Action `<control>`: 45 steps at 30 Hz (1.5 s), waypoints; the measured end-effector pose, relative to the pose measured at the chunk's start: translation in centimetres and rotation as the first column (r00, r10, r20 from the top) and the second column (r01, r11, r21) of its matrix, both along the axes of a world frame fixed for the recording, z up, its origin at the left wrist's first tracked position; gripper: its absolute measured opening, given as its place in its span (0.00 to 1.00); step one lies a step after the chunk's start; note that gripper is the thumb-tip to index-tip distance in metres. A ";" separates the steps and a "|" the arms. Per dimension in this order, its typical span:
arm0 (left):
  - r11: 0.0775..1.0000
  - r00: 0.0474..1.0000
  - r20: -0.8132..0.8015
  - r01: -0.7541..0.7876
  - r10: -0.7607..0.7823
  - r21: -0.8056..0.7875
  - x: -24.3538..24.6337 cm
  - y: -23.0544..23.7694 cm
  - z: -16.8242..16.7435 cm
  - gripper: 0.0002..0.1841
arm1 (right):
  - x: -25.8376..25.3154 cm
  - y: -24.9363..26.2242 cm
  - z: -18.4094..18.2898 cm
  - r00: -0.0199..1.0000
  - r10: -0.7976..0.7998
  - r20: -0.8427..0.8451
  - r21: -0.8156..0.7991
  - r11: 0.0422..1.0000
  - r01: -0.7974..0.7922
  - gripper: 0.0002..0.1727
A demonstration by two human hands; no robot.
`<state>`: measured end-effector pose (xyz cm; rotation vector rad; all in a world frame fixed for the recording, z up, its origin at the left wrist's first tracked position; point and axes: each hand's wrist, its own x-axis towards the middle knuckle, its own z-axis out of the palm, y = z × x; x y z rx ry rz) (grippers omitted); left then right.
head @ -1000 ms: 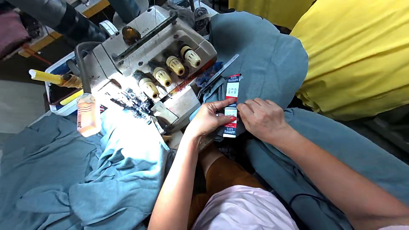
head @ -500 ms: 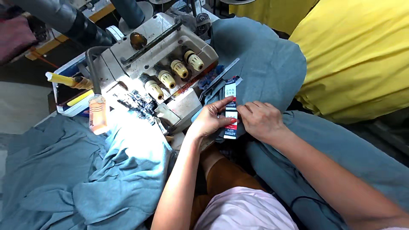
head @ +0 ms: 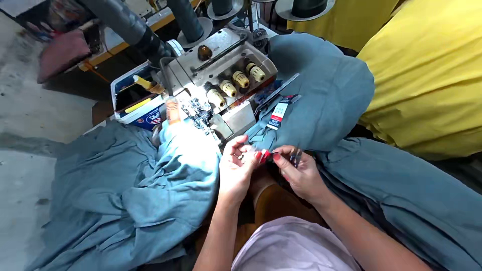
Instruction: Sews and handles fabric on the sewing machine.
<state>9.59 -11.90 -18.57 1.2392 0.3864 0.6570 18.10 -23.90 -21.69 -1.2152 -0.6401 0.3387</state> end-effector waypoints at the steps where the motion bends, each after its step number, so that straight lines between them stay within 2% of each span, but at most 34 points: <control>1: 0.974 0.999 -0.021 -0.024 0.030 0.227 -1.2 0.4 -0.3 0.19 | 0.2 -0.1 0.2 0.990 -0.006 0.144 -0.041 0.999 0.012 0.04; 2: 0.868 0.995 -0.051 -0.053 0.089 0.494 -2.4 1.0 -0.6 0.17 | 0.4 -0.2 0.4 0.954 0.009 0.301 -0.096 0.995 0.021 0.06; 3: 0.700 0.981 -0.077 -0.072 0.179 0.710 -3.6 1.5 -0.7 0.18 | 0.6 -0.3 0.8 0.896 0.042 0.443 -0.163 0.986 0.034 0.09; 4: 0.564 0.969 -0.084 -0.064 0.233 0.824 -4.6 1.8 -0.3 0.19 | 0.6 -0.3 1.3 0.824 0.085 0.560 -0.228 0.972 0.055 0.10; 5: 0.500 0.971 -0.096 -0.027 0.217 0.865 -5.6 2.1 0.2 0.19 | 0.3 -0.2 1.9 0.754 0.123 0.645 -0.265 0.962 0.070 0.10; 6: 0.496 0.979 -0.122 0.027 0.161 0.868 -6.4 2.3 0.8 0.19 | -0.1 0.0 2.5 0.696 0.156 0.701 -0.279 0.958 0.066 0.10; 8: 0.543 0.989 -0.131 0.076 0.063 0.836 -7.3 2.2 1.1 0.15 | -1.2 0.6 3.5 0.622 0.196 0.758 -0.266 0.964 0.020 0.09; 9: 0.571 0.993 -0.109 0.067 0.039 0.818 -7.6 2.2 1.1 0.12 | -1.6 0.9 3.7 0.617 0.214 0.758 -0.251 0.968 -0.028 0.09; 11: 0.626 0.999 -0.044 0.031 0.007 0.779 -8.4 2.4 0.9 0.10 | -2.3 1.5 4.0 0.697 0.270 0.664 -0.213 0.962 -0.170 0.09; 14: 0.652 0.999 0.005 0.026 -0.046 0.758 -9.9 3.2 1.1 0.12 | -3.2 2.8 3.6 0.906 0.332 0.263 -0.138 0.942 -0.305 0.11; 16: 0.643 0.996 0.001 0.058 -0.091 0.763 -10.6 3.7 1.3 0.13 | -3.4 3.9 4.0 0.899 0.432 -0.071 -0.139 0.888 -0.438 0.10; 17: 0.639 0.995 -0.007 0.071 -0.102 0.766 -10.8 3.9 1.3 0.13 | -3.9 4.3 4.8 0.873 0.454 -0.177 -0.135 0.868 -0.478 0.10; 18: 0.638 0.994 -0.018 0.081 -0.104 0.766 -11.1 4.1 1.2 0.13 | -4.3 4.6 5.4 0.863 0.460 -0.209 -0.128 0.862 -0.491 0.09; 21: 0.689 0.997 -0.016 0.059 -0.069 0.722 -11.6 4.3 0.9 0.11 | -5.4 5.1 5.8 0.921 0.388 -0.032 -0.118 0.914 -0.389 0.04; 24: 0.747 0.996 0.036 -0.081 0.076 0.660 -11.3 3.7 1.0 0.09 | -5.6 5.4 3.8 0.930 0.340 0.141 -0.115 0.938 -0.326 0.05; 28: 0.805 0.982 0.032 -0.169 0.184 0.569 -10.9 3.3 0.9 0.04 | -5.8 5.3 2.3 0.939 0.309 0.149 -0.099 0.950 -0.297 0.05; 33: 0.792 0.965 0.052 -0.241 0.256 0.560 -10.2 3.1 0.6 0.06 | -5.9 5.0 2.0 0.943 0.311 0.120 -0.089 0.949 -0.302 0.07; 37: 0.793 0.965 0.047 -0.238 0.257 0.560 -10.2 3.1 0.5 0.07 | -6.0 5.1 1.5 0.942 0.251 0.221 -0.103 0.967 -0.234 0.08; 45: 0.810 0.971 0.029 -0.214 0.237 0.546 -10.2 3.1 0.6 0.07 | -6.5 5.1 1.3 0.950 0.235 0.205 -0.108 0.970 -0.217 0.07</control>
